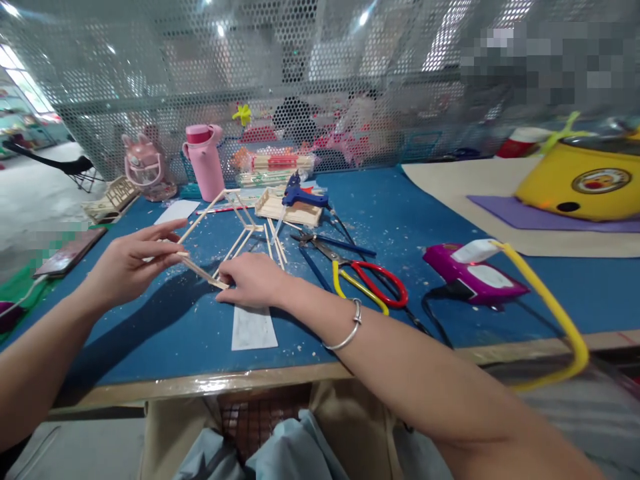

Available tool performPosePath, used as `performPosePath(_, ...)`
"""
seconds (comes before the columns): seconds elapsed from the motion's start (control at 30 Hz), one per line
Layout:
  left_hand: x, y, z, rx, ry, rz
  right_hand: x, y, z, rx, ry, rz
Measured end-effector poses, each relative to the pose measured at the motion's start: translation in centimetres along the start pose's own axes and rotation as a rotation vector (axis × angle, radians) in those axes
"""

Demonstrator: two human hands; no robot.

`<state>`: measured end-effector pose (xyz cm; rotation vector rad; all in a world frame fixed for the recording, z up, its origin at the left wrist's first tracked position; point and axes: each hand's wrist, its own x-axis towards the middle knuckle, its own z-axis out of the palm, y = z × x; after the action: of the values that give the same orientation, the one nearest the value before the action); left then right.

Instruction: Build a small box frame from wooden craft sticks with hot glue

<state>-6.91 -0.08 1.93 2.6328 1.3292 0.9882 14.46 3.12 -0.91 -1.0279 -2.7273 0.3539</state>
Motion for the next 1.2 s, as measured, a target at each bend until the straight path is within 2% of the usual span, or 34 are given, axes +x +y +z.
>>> performPosePath(0.23,5.4,1.5,-1.1,0.112,-0.147,-0.135,0.3,1.8,-0.4,0.285,0.054,-0.014)
performPosePath(0.47,8.7,1.5,-2.3,0.201,-0.131,0.015,0.1,2.0,-0.8,0.447,0.211,-0.013)
performPosePath(0.6,9.5,1.4,-2.6,0.202,-0.16,0.017,0.0,1.9,-0.9,0.452,0.25,-0.013)
performPosePath(0.77,8.5,2.2,-1.9,0.164,-0.131,-0.032,-0.1,2.0,-1.0,0.344,0.221,-0.014)
performPosePath(0.9,5.8,2.9,-0.1,0.19,-0.109,-0.012,0.0,2.1,-0.9,0.125,0.108,0.002)
performPosePath(1.0,4.1,3.2,1.4,0.221,-0.098,0.014,0.1,1.9,-0.9,0.09,0.034,0.016)
performPosePath(1.07,3.5,3.3,2.0,0.253,-0.067,0.018,0.1,1.8,-0.8,0.14,0.048,0.018)
performPosePath(1.2,3.3,3.4,2.4,0.322,-0.043,0.046,0.3,1.4,-0.5,0.3,0.194,-0.048)
